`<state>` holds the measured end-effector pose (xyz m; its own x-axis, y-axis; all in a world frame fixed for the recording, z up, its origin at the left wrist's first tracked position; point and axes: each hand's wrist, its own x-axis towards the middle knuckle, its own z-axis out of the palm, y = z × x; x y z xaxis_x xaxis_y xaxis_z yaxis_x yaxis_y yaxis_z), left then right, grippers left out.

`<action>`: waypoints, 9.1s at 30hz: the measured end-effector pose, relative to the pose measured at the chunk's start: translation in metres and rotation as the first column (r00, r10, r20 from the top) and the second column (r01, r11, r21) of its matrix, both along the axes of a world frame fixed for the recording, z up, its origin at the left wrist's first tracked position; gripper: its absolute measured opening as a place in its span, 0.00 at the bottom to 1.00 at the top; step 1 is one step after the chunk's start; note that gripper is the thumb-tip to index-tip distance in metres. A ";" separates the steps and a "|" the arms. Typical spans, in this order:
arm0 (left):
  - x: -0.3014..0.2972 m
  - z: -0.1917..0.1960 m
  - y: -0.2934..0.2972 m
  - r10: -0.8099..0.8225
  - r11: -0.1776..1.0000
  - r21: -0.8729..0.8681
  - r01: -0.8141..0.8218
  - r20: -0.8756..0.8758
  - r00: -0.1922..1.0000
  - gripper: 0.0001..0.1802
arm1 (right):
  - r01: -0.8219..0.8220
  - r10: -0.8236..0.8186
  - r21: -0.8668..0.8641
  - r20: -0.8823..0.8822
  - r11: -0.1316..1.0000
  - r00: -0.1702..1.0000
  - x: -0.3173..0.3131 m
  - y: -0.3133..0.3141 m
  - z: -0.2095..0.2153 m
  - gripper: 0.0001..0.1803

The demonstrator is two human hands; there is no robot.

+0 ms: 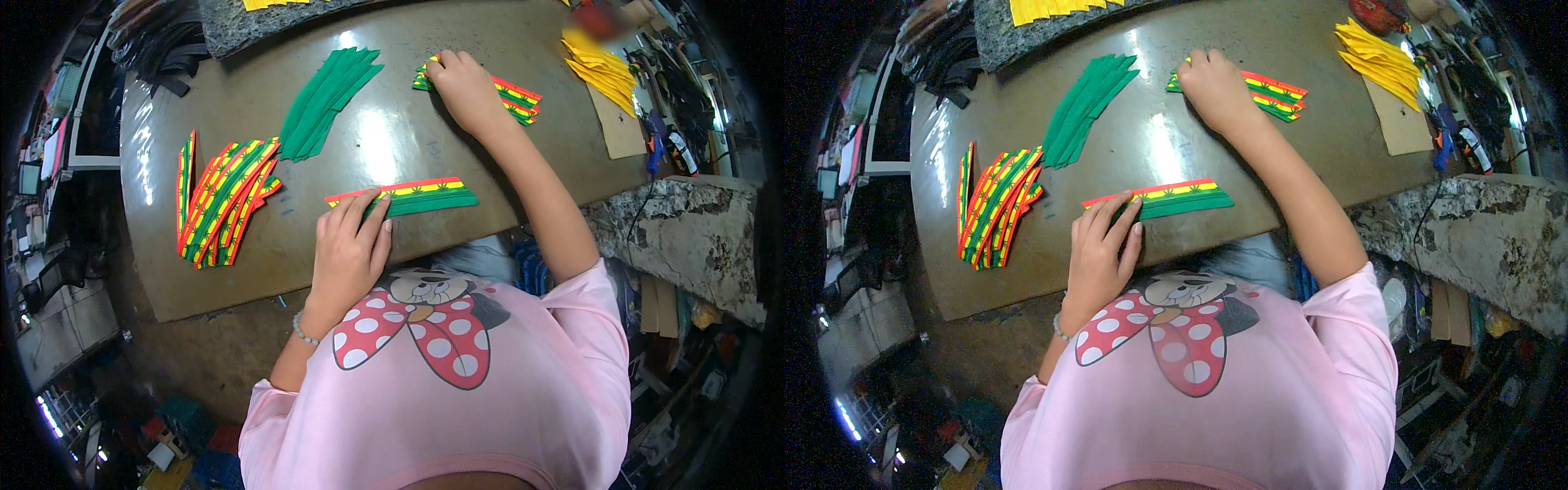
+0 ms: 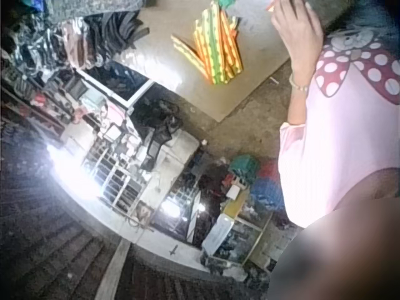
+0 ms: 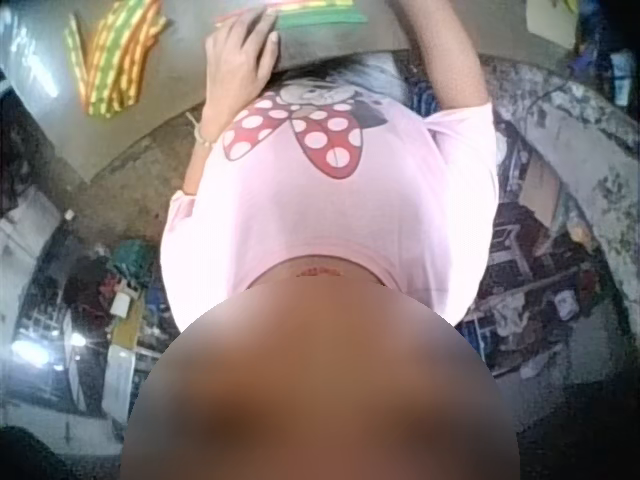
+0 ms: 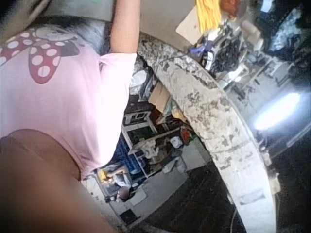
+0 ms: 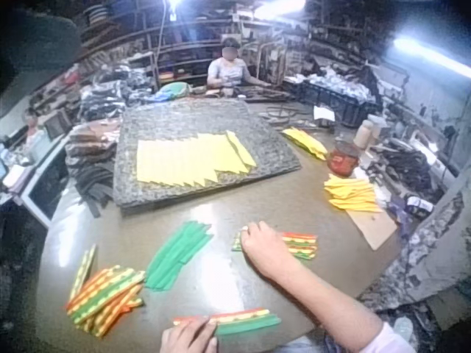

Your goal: The person repeatedly picks a green strip and a patterned red-yellow-green strip, aligns them, and folds the green strip over the patterned one to form a layered strip. They place each finished unit into a growing stack on the table.

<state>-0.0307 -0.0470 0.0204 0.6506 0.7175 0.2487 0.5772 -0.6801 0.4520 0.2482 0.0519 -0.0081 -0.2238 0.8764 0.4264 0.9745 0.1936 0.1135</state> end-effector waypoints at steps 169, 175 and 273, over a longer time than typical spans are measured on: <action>-0.028 -0.013 -0.007 0.013 0.988 0.154 0.015 -0.176 0.984 0.26 | -0.181 -0.422 -0.668 -0.632 0.722 0.650 -0.085 -0.111 0.042 0.19; -0.030 -0.015 -0.007 -0.003 0.989 0.144 0.025 -0.155 0.988 0.28 | -0.113 -0.348 -0.612 -0.581 0.782 0.736 -0.090 -0.118 0.038 0.17; 0.040 -0.022 -0.031 -0.097 0.988 0.114 0.109 -0.109 0.989 0.31 | 0.111 -0.497 -0.519 -0.701 0.847 0.511 -0.042 -0.172 0.028 0.13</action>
